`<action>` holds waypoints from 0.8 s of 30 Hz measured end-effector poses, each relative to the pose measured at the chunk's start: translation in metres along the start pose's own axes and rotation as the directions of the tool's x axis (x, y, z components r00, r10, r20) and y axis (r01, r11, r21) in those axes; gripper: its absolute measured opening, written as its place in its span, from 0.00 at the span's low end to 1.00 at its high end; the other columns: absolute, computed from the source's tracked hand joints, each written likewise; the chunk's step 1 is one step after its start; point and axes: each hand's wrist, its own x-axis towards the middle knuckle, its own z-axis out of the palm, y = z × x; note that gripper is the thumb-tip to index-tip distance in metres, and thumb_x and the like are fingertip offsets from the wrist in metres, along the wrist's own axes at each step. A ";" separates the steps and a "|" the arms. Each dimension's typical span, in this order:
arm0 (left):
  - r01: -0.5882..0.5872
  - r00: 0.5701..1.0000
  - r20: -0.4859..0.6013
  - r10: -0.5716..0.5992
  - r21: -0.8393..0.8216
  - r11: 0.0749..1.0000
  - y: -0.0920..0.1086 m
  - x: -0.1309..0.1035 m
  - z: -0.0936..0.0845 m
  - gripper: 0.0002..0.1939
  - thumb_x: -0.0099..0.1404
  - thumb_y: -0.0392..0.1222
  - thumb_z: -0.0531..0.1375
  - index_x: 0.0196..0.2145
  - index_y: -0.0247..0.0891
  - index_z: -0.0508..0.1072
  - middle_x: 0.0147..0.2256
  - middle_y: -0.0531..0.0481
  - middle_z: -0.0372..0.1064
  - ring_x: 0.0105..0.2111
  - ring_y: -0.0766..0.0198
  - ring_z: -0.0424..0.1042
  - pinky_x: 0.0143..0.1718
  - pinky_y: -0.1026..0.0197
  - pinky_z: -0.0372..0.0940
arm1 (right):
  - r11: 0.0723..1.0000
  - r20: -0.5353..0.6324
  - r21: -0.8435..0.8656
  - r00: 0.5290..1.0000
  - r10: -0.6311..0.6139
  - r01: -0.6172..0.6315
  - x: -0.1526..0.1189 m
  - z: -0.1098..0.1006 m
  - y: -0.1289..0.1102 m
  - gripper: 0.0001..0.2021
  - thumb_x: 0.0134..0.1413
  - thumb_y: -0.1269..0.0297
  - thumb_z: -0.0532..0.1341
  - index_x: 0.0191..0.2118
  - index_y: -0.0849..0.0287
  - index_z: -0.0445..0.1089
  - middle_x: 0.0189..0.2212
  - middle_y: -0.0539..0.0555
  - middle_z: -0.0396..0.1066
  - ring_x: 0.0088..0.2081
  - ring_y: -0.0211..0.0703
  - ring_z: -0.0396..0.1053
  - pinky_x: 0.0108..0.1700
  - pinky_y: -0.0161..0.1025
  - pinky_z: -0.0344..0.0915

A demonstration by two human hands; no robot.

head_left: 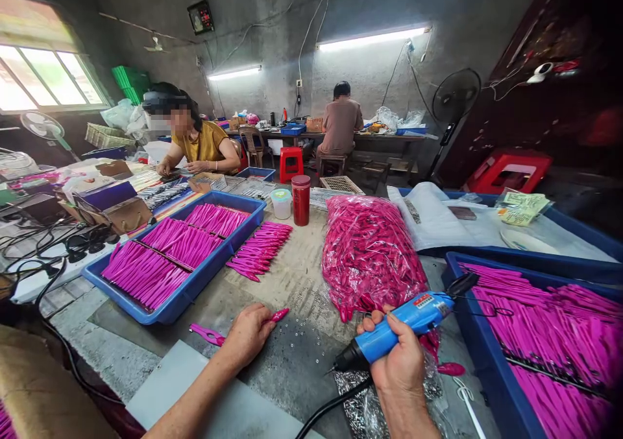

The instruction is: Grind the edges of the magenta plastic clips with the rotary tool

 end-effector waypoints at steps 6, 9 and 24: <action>0.060 0.998 0.016 -0.060 0.027 0.998 0.006 -0.001 0.001 0.09 0.60 0.34 0.53 0.24 0.38 0.70 0.30 0.50 0.68 0.34 0.64 0.67 0.34 0.66 0.56 | 0.999 0.023 -0.028 0.999 -0.027 0.028 -0.006 0.001 0.001 0.19 0.26 0.61 0.65 0.31 0.57 0.61 0.18 0.44 0.62 0.19 0.35 0.60 0.22 0.36 0.60; 0.074 0.997 0.012 -0.074 0.026 0.997 0.006 -0.001 0.003 0.10 0.61 0.35 0.52 0.26 0.38 0.71 0.32 0.50 0.69 0.35 0.63 0.68 0.35 0.65 0.57 | 0.994 0.056 -0.064 0.995 -0.087 0.090 -0.013 0.006 0.002 0.18 0.28 0.60 0.65 0.31 0.57 0.61 0.19 0.44 0.62 0.19 0.35 0.60 0.23 0.36 0.60; 0.093 0.995 -0.037 -0.096 -0.079 0.993 0.006 -0.003 0.011 0.10 0.61 0.35 0.53 0.26 0.39 0.71 0.32 0.50 0.69 0.37 0.60 0.66 0.38 0.61 0.57 | 0.941 0.375 -0.149 0.898 -0.230 0.304 -0.030 0.075 0.038 0.17 0.35 0.61 0.64 0.35 0.57 0.61 0.22 0.45 0.64 0.20 0.37 0.63 0.25 0.36 0.60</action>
